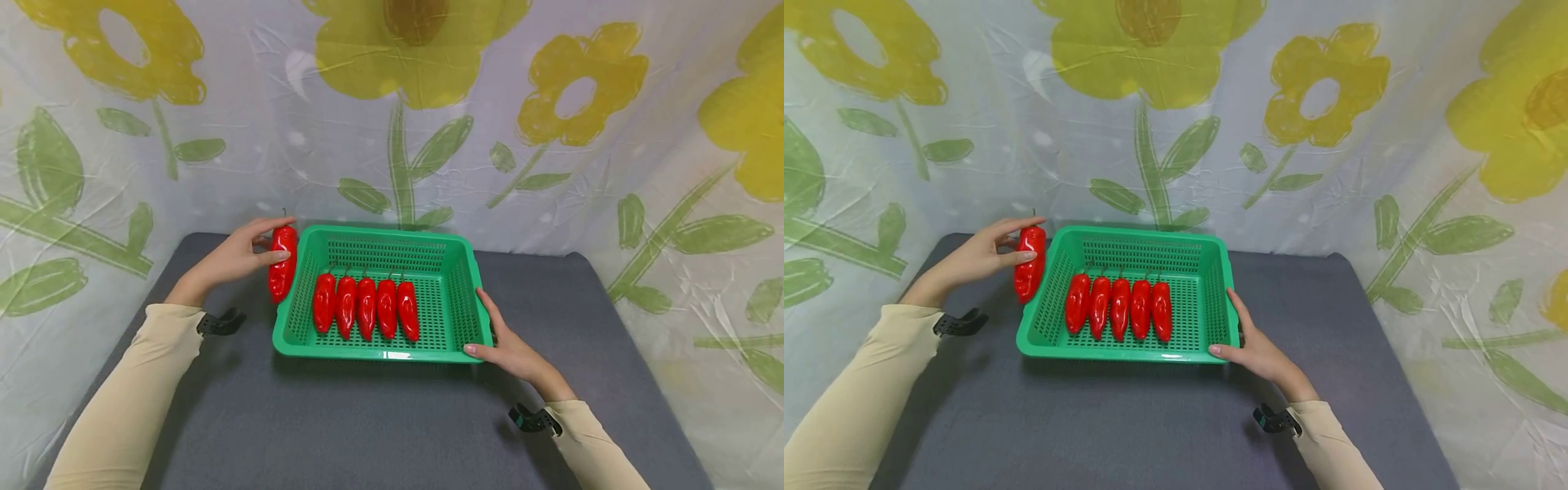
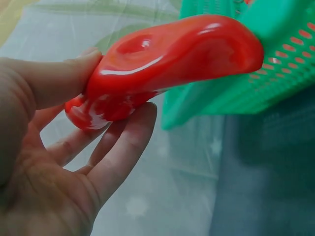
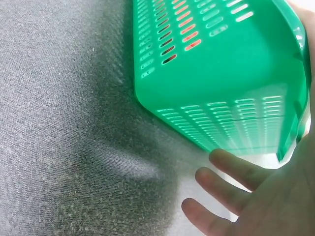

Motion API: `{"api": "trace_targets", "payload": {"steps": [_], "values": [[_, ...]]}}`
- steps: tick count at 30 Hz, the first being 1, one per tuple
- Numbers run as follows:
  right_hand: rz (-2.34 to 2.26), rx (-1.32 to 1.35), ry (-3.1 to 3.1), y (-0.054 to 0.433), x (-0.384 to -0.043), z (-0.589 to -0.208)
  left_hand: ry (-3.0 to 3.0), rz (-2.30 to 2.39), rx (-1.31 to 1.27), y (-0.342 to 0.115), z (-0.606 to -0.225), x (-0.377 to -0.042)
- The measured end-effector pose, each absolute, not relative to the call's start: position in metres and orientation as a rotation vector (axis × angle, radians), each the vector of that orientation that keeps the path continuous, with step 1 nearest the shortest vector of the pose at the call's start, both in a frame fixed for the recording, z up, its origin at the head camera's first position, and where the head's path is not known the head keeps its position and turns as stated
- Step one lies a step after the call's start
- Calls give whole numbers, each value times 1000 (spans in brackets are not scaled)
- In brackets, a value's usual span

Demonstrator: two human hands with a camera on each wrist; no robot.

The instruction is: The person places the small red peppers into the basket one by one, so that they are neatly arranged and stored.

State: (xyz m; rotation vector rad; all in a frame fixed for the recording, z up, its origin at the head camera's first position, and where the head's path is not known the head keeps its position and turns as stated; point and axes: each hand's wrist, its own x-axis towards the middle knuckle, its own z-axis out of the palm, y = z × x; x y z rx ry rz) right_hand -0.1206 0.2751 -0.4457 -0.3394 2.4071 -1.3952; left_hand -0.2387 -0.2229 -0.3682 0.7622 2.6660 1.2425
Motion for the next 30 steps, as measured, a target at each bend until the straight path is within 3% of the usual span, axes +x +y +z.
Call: {"api": "trace_targets", "payload": {"steps": [30], "values": [[-1380, -318, 2416, 275, -120, -446, 2585, 1287, 832, -155, -369, -251]]}}
